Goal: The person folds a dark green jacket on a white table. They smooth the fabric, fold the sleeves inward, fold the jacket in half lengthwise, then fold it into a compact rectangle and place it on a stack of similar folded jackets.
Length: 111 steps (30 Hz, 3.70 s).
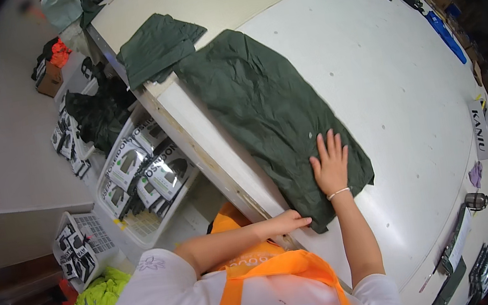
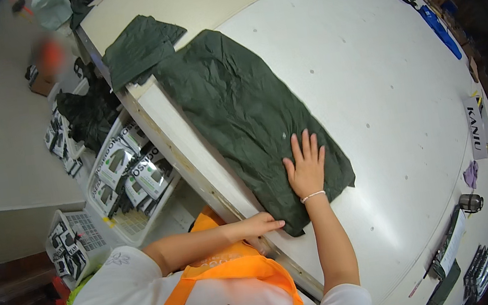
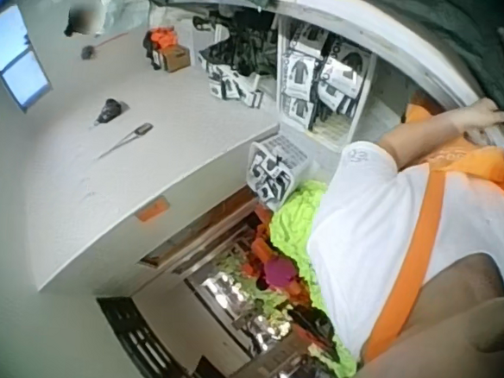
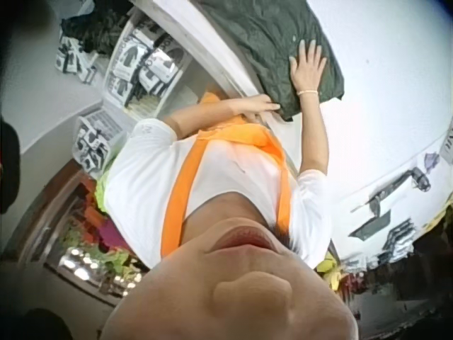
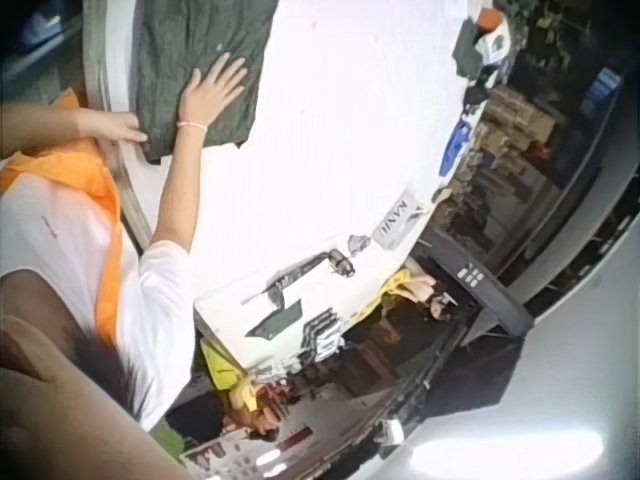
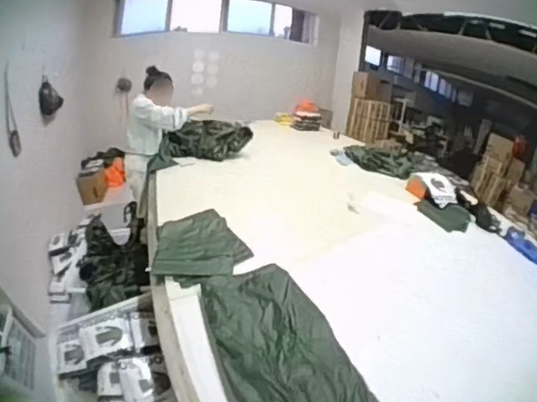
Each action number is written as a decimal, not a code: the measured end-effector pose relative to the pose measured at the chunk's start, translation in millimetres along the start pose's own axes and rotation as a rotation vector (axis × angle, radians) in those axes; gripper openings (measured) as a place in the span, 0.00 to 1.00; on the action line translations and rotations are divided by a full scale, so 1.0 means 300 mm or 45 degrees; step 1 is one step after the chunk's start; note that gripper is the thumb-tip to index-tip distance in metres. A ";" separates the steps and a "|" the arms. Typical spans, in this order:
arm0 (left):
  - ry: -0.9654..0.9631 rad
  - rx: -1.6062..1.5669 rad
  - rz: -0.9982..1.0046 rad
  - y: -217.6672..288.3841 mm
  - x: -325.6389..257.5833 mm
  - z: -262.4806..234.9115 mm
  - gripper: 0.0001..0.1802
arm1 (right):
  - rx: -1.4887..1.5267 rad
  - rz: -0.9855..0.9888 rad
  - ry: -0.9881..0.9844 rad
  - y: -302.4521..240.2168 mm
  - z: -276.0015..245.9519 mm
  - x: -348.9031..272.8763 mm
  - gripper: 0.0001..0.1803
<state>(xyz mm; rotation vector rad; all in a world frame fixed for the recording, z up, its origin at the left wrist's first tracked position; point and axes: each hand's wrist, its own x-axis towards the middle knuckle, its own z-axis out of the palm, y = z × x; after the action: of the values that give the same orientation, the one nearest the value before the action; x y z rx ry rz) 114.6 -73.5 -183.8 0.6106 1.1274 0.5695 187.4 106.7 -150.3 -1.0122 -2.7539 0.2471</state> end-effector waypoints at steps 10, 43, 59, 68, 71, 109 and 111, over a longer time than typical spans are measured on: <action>1.371 1.174 1.063 0.581 -0.218 -0.880 0.17 | 0.142 0.132 0.113 -0.068 -0.056 0.191 0.28; 1.133 -0.884 0.999 0.551 -0.248 -1.312 0.33 | 0.540 0.388 -0.669 -0.218 0.014 1.416 0.15; 0.727 -0.940 0.651 0.455 -0.242 -1.272 0.24 | 0.930 0.046 -0.817 -0.128 0.085 1.377 0.38; -0.396 -1.378 0.473 0.629 -0.724 -1.065 0.45 | 0.035 -0.550 -0.611 -0.385 -0.613 1.267 0.08; -0.533 -1.497 0.560 0.580 -0.697 -1.076 0.48 | 0.725 -0.418 -1.101 -0.328 -0.657 1.309 0.05; 1.229 1.637 0.821 0.673 -0.193 -1.354 0.32 | 0.233 -0.222 0.057 -0.119 0.106 1.158 0.25; 1.129 1.607 0.723 0.671 -0.108 -1.390 0.31 | 0.032 -0.314 -0.161 -0.225 0.165 1.153 0.29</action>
<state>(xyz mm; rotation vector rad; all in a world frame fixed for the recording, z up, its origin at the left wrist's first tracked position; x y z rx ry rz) -309.6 111.7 -148.8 1.9275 2.1729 0.5675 -124.5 277.5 -139.4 -0.6621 -2.9446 0.3161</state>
